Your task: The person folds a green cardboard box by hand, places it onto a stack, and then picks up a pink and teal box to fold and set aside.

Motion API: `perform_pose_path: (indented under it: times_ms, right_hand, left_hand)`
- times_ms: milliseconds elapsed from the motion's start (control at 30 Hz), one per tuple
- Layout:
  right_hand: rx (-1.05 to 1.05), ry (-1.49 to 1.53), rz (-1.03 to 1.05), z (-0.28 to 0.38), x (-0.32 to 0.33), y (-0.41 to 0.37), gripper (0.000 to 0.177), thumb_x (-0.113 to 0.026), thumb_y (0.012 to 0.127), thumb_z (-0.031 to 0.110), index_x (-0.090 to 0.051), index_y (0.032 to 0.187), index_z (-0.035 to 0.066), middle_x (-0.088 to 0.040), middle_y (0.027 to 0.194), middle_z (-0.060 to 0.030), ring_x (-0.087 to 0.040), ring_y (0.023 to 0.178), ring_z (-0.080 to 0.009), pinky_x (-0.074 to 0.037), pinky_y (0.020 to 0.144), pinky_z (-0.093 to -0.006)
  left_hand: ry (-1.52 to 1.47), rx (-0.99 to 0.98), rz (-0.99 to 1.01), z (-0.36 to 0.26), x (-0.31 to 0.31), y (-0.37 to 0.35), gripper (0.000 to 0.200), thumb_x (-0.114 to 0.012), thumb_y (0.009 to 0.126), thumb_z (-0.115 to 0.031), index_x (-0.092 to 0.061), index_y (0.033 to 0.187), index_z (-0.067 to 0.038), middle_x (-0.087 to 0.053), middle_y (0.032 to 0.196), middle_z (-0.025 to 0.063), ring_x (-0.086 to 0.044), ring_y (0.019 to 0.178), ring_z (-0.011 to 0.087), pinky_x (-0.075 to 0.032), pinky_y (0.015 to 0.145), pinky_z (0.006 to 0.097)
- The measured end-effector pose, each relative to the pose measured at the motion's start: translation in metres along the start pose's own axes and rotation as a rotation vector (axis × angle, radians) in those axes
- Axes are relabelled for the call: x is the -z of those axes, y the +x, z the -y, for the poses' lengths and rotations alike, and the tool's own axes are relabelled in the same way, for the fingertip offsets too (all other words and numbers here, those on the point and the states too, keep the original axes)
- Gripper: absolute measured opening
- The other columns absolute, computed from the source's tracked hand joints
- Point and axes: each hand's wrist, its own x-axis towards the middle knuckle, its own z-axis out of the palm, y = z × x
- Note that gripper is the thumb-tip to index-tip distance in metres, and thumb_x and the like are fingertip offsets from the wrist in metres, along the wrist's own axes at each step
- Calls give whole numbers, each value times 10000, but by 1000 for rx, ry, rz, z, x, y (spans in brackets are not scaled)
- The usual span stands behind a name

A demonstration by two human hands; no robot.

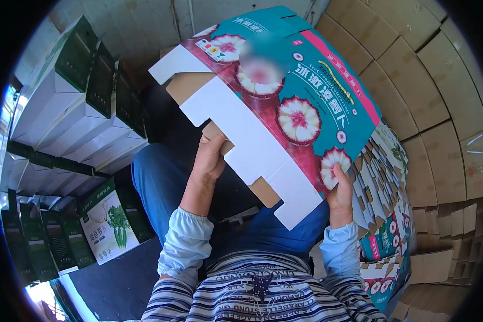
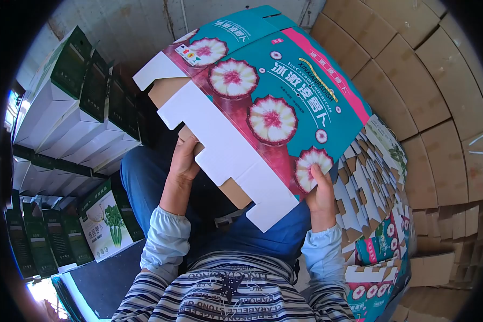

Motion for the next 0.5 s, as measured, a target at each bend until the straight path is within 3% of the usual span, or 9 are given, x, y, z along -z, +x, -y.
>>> perform_pose_path:
  times_ms: [200,300,367,433,500]
  right_hand:
    - [-68,14,54,-6,9,7,425,-561,902,195,-435,1270,24,-518,1237,-73,-518,1121,-199,-407,966,-364]
    - [-189,-27,-9,5,-10,2,364,-518,927,313,-551,1145,22,-616,1068,-88,-593,998,-199,-462,875,-361]
    - [-506,-212,207,-2,77,16,426,-501,931,355,-515,1197,22,-613,1089,-71,-609,922,-174,-484,771,-313]
    - [-688,-705,292,14,71,21,473,-478,935,397,-504,1216,17,-620,1074,-69,-618,843,-151,-487,679,-276]
    - [-692,-1497,214,69,-37,1,511,-448,937,439,-519,1200,7,-638,1022,-82,-620,761,-131,-473,601,-248]
  left_hand:
    - [-12,-53,18,1,0,0,267,-603,841,-73,-568,1103,-39,-632,1008,47,-621,916,157,-507,806,314]
    - [21,-119,62,-3,-2,-3,262,-615,844,-86,-568,1092,-18,-633,993,59,-625,895,158,-508,801,309]
    - [66,-159,83,-23,-21,-9,263,-624,846,-96,-567,1085,-3,-634,982,68,-629,878,159,-509,796,306]
    - [158,-184,35,-39,-32,-12,274,-632,852,-113,-579,1085,20,-640,981,79,-630,874,155,-505,788,291]
    - [245,-189,1,-52,-30,-13,271,-630,854,-113,-589,1083,26,-644,982,78,-629,881,151,-501,784,280]
